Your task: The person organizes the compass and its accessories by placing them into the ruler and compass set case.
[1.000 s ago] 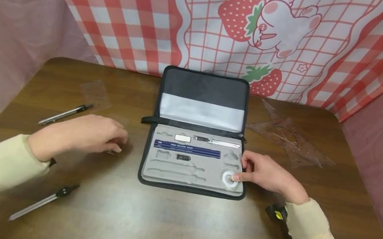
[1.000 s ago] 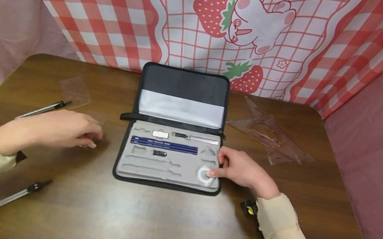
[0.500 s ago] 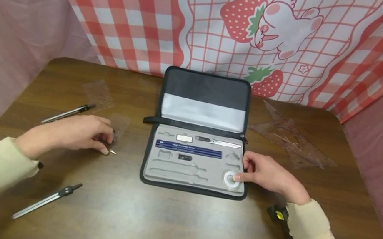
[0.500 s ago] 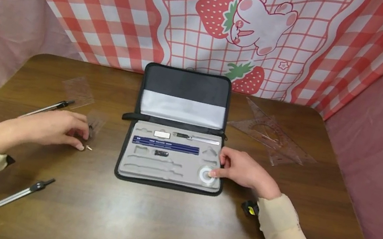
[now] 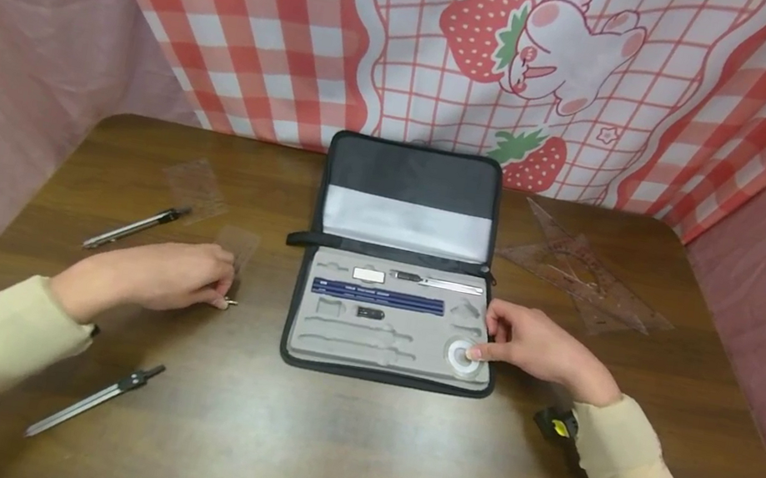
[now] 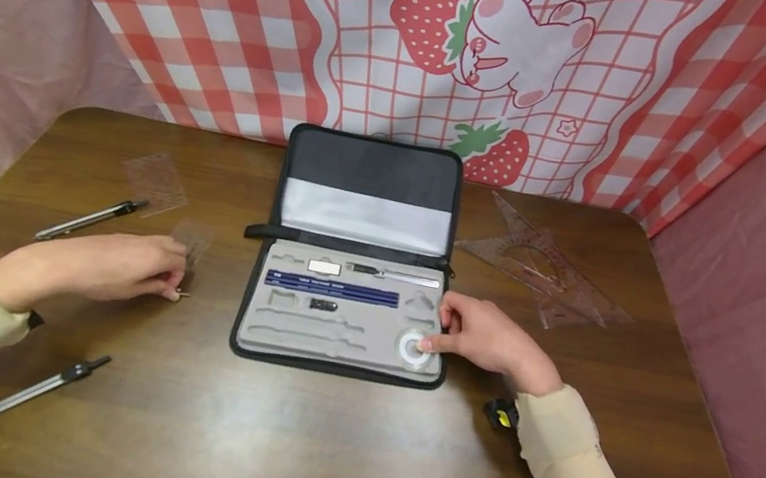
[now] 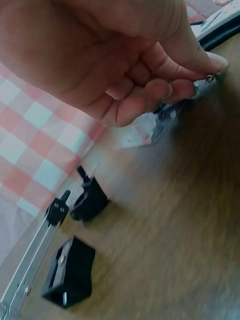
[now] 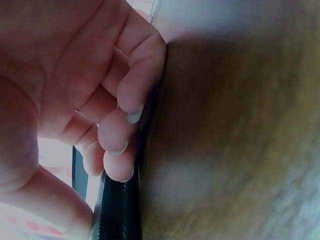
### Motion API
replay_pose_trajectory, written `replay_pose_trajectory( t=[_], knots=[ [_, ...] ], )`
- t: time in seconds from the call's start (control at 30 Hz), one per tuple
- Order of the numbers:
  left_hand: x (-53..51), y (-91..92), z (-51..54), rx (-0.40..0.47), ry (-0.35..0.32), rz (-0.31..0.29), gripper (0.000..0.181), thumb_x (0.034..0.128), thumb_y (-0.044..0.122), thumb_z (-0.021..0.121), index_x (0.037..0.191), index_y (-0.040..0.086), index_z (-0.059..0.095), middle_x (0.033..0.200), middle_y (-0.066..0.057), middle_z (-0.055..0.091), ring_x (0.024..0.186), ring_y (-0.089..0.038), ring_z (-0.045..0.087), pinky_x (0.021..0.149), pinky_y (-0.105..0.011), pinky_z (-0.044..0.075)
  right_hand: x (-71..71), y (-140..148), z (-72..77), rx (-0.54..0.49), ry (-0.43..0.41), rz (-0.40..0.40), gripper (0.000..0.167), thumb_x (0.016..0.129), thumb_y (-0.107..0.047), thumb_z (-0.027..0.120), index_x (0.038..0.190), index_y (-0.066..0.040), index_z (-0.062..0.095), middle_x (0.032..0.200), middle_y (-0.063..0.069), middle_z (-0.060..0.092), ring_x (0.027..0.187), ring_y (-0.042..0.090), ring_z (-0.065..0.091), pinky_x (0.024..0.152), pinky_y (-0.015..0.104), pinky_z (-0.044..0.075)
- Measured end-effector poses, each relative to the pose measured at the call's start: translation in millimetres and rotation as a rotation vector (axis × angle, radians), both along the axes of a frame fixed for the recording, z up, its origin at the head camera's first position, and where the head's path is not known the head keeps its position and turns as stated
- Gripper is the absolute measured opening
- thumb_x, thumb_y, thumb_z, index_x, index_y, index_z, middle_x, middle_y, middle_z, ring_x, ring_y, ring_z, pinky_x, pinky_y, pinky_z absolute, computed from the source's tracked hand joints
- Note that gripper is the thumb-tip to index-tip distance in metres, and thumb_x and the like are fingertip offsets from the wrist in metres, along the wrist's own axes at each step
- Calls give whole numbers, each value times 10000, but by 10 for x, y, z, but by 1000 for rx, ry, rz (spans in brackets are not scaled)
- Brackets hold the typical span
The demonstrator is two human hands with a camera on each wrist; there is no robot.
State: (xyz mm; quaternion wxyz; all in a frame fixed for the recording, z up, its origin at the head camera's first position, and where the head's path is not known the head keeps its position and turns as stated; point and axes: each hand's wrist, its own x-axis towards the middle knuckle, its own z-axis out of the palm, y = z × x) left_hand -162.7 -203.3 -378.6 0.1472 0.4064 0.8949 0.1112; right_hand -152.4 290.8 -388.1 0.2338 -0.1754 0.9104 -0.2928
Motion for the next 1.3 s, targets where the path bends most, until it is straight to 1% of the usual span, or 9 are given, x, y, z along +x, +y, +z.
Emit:
replay_pose_trajectory(
  t=[0.07,0.17,0.3,0.4,0.53,0.67,0.87,1.07,1.3],
  knots=[
    [-2,35,29,1,-20,30,235,968,225,673,771,207,547,787,91,457,730,-74,443,655,-285,420,-8,-3,-9,1,1,-1,423,815,-397,815,908,-116,514,743,24,502,685,202,488,612,301,372],
    [-33,125,56,19,-107,72,200,999,199,626,811,188,560,754,76,490,680,-74,460,629,-278,424,-19,-2,-22,15,-2,-9,427,805,-407,821,910,-124,518,743,25,505,693,206,495,617,301,381],
    [-109,288,36,88,-210,64,161,1014,179,598,855,157,589,717,60,555,624,-70,490,594,-274,441,-31,-5,-33,16,-3,-9,435,796,-414,825,913,-127,521,741,28,504,697,213,497,616,304,385],
    [-187,412,9,136,-211,45,136,991,171,637,857,162,615,718,61,588,631,-73,521,596,-276,460,-32,-4,-55,4,1,-6,437,795,-415,826,910,-124,521,740,27,506,691,214,496,613,306,384],
    [-292,507,31,168,-190,66,77,943,181,708,875,177,673,753,68,614,667,-94,544,606,-293,472,-30,-15,-78,5,1,-12,433,794,-414,828,902,-130,520,735,23,510,682,210,497,612,306,385],
    [-357,583,62,214,-140,84,51,907,191,750,951,167,756,837,74,660,719,-112,563,640,-301,491,-17,-14,-64,14,-5,-18,435,794,-418,827,902,-131,518,734,21,510,682,207,498,613,308,386],
    [-427,798,54,283,24,129,101,906,162,750,996,135,787,895,51,698,754,-123,570,662,-290,496,2,7,-8,11,0,-20,422,807,-394,822,909,-122,515,731,25,495,680,207,488,603,303,370],
    [-460,996,-4,218,164,158,86,928,184,728,974,136,782,906,23,706,805,-139,605,734,-360,509,13,5,3,-2,7,-6,422,818,-396,813,911,-116,511,727,17,487,675,196,478,598,299,356],
    [-421,1126,-37,130,224,198,104,941,238,715,945,151,772,890,29,704,790,-159,601,708,-381,520,3,6,-2,2,-2,-13,420,812,-393,819,919,-116,522,747,24,507,689,203,492,604,304,373]
  ],
)
